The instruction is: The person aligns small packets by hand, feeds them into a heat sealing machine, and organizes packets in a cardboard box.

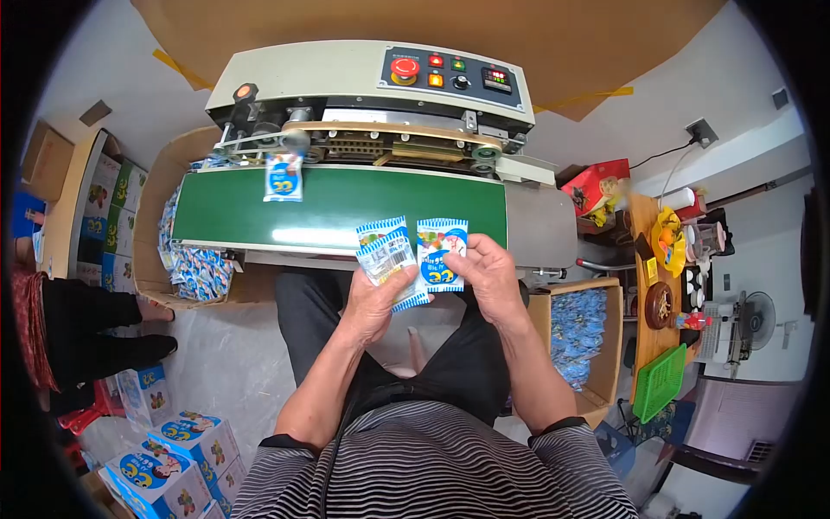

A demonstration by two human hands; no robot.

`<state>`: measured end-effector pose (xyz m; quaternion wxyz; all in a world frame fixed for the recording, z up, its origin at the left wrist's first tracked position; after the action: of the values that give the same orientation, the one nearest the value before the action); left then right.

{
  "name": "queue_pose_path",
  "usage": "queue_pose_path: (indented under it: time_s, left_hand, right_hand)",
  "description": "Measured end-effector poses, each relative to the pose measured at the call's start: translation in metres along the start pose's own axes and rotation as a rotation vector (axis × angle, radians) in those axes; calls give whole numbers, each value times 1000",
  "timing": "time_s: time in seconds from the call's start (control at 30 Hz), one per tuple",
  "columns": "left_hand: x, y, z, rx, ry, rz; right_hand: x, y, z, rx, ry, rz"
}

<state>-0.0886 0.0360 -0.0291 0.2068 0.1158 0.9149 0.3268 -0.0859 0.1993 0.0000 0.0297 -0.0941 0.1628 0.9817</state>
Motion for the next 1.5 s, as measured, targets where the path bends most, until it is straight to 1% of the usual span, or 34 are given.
queue_pose_path:
  time_s: [0.1, 0.17, 0.2, 0.27, 0.3, 0.37, 0.4, 0.5, 0.53, 0.63, 0.7, 0.8, 0.87, 0.93, 1.03, 1.1, 1.2, 1.37, 1.5]
  left_hand:
    - [-1, -3, 4, -42, -90, -65]
    - [0, -11, -1, -65, -85, -79]
    - [5, -13, -4, -89, -69, -80]
    - [6, -19, -7, -114, -66, -89]
    - [5, -18, -8, -178, -96, -67]
    - [2, -13, -9, -304, -152, -27]
    - [0, -12, -13, -304, -153, -32]
    - [-9, 6, -21, -465, -207, 95]
    - [-8, 5, -21, -464, -206, 91]
    - [-6, -3, -21, -185, -153, 69]
    - [-4, -4, -22, -152, -120, 49]
    - [-2, -5, -27, -95, -57, 17]
    - [0, -1, -23, -87, -69, 9]
    - [1, 6, -11, -81, -89, 26]
    - [4, 7, -2, -80, -29, -1]
    - [0, 10, 0, -69, -32, 22]
    - [-8, 15, 1, -52, -51, 57]
    - [-12, 5, 8, -12, -56, 42]
    - [-12, 0, 4, 51, -51, 7]
  right_hand:
    - [8, -45, 20, -71, -55, -232]
    - [22, -89, 34, -29, -147, -367]
    - [32, -103, 43, -33, -154, -363]
    - [40, -129, 56, -73, -124, -487]
    - [47, -132, 57, -75, -120, -490]
    - [64, -134, 52, -108, -68, -457]
    - [71, -132, 48, -122, -41, -437]
    - [92, -113, 38, -137, -34, -373]
    - [96, -105, 35, -146, -36, -343]
    - [101, -89, 25, -184, -26, -329]
    - [98, -71, 23, -197, -22, -309]
    - [45, -41, 53, -401, -212, -387]
    - [22, -14, 20, -298, -19, -141]
    - [0, 18, -3, -193, 55, 91]
    - [-15, 34, -4, -240, 22, 86]
    - [-20, 39, -3, -263, 2, 100]
    - [-22, 36, -15, -120, 78, 76]
    - [-22, 41, -19, -112, 88, 92]
    - [-23, 41, -34, -69, 182, 112]
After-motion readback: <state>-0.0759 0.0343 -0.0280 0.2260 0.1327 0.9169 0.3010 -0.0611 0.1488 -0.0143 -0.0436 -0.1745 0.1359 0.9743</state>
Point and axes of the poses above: each hand's wrist, its own x-axis towards the middle knuckle, its own y-axis out of the palm, z = x × y, the point moved 10 cm from there along x, towards the middle knuckle, and after that the axes turned 1 degree about -z, right-handed, at the moved point
